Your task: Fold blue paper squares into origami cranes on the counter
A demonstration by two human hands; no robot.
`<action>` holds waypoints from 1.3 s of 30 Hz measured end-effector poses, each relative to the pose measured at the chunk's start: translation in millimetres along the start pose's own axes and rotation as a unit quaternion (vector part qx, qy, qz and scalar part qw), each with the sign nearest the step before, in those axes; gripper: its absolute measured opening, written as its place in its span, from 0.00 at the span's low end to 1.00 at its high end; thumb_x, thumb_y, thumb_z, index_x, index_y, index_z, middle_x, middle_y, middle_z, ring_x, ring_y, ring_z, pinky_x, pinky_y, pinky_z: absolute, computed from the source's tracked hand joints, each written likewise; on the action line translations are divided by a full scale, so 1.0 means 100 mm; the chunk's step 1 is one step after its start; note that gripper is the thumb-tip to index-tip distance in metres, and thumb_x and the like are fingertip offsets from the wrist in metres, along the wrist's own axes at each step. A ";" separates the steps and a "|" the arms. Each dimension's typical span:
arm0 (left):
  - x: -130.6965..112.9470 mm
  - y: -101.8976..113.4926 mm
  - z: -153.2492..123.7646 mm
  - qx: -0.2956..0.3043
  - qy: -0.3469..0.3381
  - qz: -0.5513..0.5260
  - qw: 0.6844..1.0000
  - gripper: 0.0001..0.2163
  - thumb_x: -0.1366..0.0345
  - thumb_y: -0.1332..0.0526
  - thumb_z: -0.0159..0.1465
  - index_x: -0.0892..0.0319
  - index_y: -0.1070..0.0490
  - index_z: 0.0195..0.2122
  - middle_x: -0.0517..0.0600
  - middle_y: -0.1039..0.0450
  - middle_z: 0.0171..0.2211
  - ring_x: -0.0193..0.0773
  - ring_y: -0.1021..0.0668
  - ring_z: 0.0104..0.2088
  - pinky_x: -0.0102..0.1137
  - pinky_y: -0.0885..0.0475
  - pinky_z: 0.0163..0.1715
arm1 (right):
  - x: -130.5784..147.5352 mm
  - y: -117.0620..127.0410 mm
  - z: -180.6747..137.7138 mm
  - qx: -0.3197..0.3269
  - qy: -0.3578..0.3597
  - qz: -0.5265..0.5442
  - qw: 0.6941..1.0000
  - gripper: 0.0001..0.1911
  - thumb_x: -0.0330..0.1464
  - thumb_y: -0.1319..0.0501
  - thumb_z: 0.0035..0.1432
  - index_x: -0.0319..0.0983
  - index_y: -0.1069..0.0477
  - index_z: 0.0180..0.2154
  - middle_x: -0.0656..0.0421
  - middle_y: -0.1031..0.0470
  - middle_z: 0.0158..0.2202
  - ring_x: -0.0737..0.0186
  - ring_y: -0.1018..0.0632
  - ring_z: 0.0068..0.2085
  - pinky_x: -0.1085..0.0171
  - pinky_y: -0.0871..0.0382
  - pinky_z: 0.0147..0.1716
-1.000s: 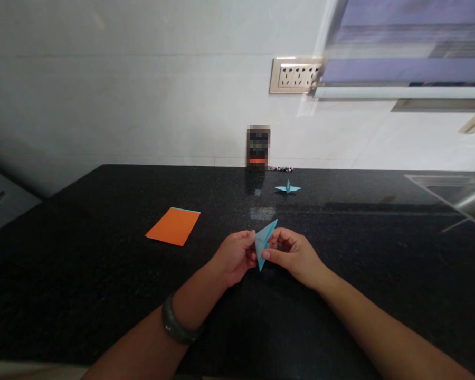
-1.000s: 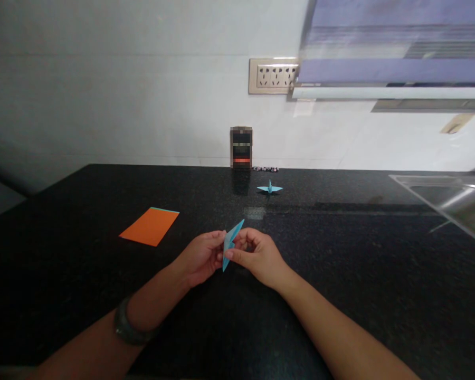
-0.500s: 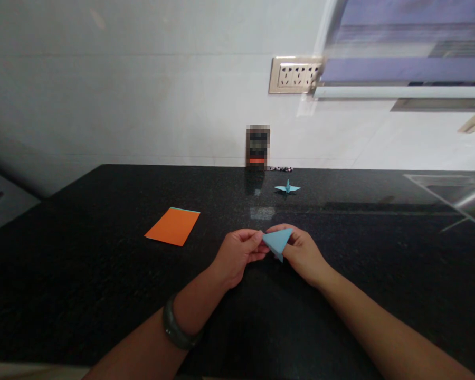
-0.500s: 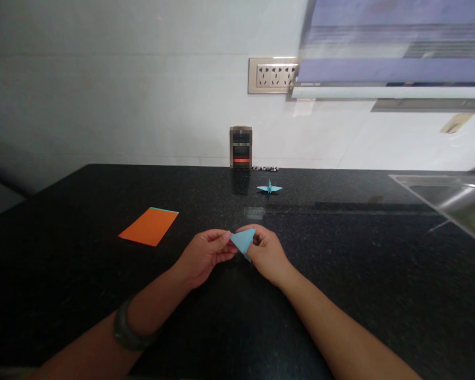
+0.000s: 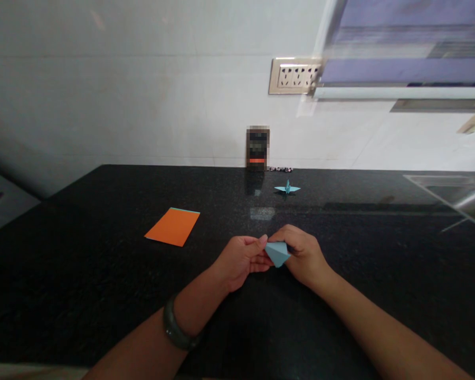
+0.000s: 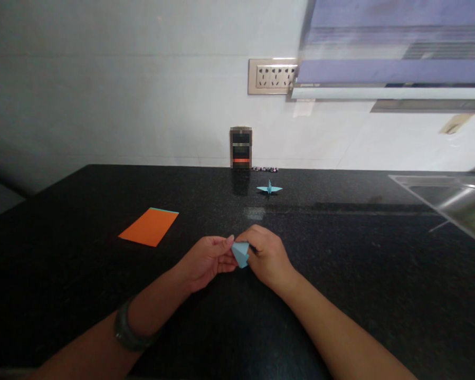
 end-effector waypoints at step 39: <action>-0.14 -0.04 -0.06 -0.053 -0.139 0.162 0.976 0.07 0.65 0.37 0.51 0.64 0.26 0.22 0.51 0.26 0.21 0.31 0.27 0.20 0.26 0.33 0.22 | -0.25 -0.17 -0.10 -0.036 -0.275 0.361 0.890 0.10 0.38 0.37 0.47 0.36 0.30 0.26 0.62 0.31 0.21 0.71 0.35 0.21 0.70 0.43 0.18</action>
Point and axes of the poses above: each hand's wrist, its own z-axis towards the middle knuckle, its own y-axis out of the back of the hand, x = y × z, the point moved 6 cm from there along z, towards the middle knuckle
